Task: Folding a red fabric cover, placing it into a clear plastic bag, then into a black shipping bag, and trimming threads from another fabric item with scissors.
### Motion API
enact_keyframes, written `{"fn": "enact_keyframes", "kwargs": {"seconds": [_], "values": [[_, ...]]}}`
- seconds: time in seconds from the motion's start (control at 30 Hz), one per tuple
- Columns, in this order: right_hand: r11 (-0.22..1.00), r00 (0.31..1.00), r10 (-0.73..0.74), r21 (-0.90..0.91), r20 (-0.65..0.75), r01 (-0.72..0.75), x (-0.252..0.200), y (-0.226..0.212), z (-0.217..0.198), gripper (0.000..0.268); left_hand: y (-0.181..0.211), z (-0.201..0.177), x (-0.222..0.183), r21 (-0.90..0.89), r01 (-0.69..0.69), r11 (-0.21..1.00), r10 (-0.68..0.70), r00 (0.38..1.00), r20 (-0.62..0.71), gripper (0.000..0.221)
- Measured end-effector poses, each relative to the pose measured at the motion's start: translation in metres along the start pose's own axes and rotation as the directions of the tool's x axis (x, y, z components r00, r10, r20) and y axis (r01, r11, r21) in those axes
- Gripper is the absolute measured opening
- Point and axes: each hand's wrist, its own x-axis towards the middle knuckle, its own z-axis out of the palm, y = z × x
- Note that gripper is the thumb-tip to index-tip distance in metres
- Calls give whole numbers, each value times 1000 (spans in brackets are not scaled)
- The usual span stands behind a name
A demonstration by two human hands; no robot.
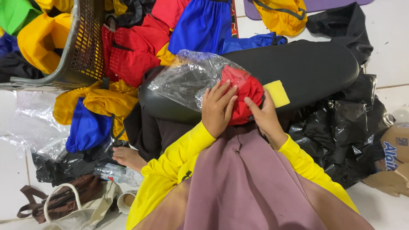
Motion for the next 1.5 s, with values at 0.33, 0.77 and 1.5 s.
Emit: {"fn": "enact_keyframes", "kwargs": {"seconds": [0.33,0.77,1.5], "values": [[1000,999,-9,-23,-37,8,10,19,0,36,-21,6,-8,85,-139,987,143,988,-54,30],[941,972,165,324,-167,-104,12,39,-4,28,-4,-36,2,295,-271,917,341,913,-224,14],[654,898,437,667,51,-356,9,57,-2,37,19,-7,-12,-151,-295,944,271,949,-161,26]]}}
